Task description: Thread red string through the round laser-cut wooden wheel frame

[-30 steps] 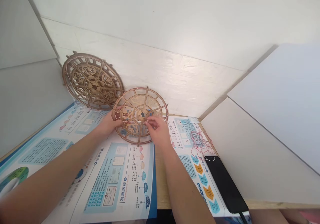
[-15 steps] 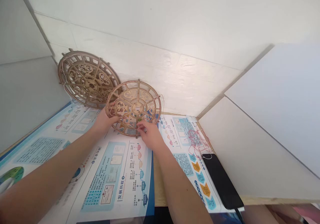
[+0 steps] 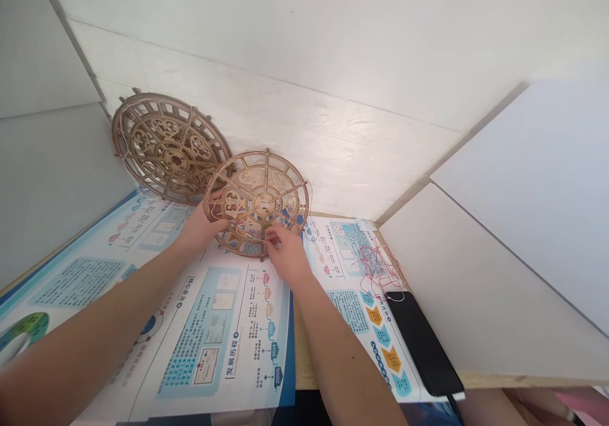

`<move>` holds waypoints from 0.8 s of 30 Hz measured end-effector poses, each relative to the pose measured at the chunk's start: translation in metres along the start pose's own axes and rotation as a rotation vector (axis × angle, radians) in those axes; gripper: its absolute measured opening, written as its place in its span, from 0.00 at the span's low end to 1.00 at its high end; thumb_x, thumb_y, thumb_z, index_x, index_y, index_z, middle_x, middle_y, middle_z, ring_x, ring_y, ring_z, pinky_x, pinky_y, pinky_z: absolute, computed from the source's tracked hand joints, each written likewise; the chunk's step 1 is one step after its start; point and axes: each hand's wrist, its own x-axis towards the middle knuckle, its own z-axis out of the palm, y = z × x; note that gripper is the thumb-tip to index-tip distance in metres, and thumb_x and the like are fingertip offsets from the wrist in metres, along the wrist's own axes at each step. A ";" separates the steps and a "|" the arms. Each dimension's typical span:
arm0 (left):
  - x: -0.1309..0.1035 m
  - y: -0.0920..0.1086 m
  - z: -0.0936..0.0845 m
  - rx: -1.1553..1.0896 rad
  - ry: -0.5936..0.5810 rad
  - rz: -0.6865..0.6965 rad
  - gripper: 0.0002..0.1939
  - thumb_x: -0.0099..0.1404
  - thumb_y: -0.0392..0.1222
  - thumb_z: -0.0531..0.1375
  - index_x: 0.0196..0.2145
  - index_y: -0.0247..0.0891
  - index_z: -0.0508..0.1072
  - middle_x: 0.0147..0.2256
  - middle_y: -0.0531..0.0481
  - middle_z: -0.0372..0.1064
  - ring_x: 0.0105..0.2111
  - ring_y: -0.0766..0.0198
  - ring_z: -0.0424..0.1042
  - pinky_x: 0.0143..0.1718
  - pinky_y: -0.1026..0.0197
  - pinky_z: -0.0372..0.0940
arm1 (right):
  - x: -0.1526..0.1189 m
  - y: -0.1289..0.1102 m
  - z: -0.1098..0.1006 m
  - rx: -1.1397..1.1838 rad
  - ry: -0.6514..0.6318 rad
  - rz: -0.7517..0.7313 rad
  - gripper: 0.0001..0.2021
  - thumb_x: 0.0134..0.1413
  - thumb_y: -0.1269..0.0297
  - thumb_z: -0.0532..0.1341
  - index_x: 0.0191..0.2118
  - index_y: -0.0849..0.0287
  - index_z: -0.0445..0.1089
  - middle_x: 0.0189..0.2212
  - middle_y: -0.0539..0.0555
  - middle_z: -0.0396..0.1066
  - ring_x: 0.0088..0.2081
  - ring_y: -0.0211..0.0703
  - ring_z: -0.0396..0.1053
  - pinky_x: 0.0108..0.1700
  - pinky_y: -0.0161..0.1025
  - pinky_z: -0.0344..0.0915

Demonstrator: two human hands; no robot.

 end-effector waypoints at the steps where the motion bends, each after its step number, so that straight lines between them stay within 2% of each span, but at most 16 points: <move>1: 0.000 0.000 0.000 0.001 -0.003 -0.003 0.42 0.47 0.38 0.68 0.61 0.34 0.62 0.51 0.37 0.74 0.51 0.44 0.75 0.53 0.40 0.70 | 0.000 0.000 0.000 0.008 0.003 0.002 0.10 0.56 0.75 0.62 0.42 0.56 0.72 0.35 0.52 0.77 0.38 0.43 0.76 0.44 0.42 0.71; 4: 0.001 -0.001 0.000 0.012 -0.004 -0.003 0.42 0.48 0.38 0.68 0.60 0.35 0.62 0.50 0.37 0.75 0.51 0.45 0.76 0.53 0.41 0.71 | 0.000 -0.001 -0.003 0.028 -0.019 0.020 0.10 0.55 0.75 0.63 0.42 0.56 0.71 0.34 0.51 0.77 0.37 0.43 0.75 0.44 0.41 0.70; 9: 0.000 0.001 -0.001 0.011 -0.015 -0.005 0.41 0.48 0.37 0.68 0.60 0.35 0.62 0.51 0.37 0.74 0.52 0.45 0.75 0.55 0.41 0.70 | -0.003 -0.003 -0.008 -0.011 -0.137 0.023 0.11 0.55 0.76 0.61 0.42 0.55 0.69 0.34 0.49 0.76 0.36 0.42 0.74 0.43 0.41 0.69; 17: -0.005 0.008 0.002 0.047 -0.032 0.014 0.42 0.48 0.38 0.70 0.60 0.34 0.62 0.50 0.37 0.75 0.51 0.44 0.76 0.55 0.40 0.69 | -0.004 -0.010 -0.007 -0.026 -0.112 0.062 0.10 0.55 0.76 0.61 0.41 0.55 0.68 0.34 0.50 0.75 0.37 0.42 0.73 0.42 0.41 0.67; 24: -0.008 0.011 0.006 0.039 -0.068 0.053 0.41 0.47 0.39 0.70 0.58 0.35 0.62 0.49 0.37 0.76 0.51 0.43 0.76 0.55 0.39 0.69 | -0.005 -0.009 -0.013 -0.088 -0.147 0.095 0.13 0.56 0.75 0.62 0.45 0.53 0.66 0.34 0.48 0.76 0.36 0.44 0.73 0.41 0.41 0.66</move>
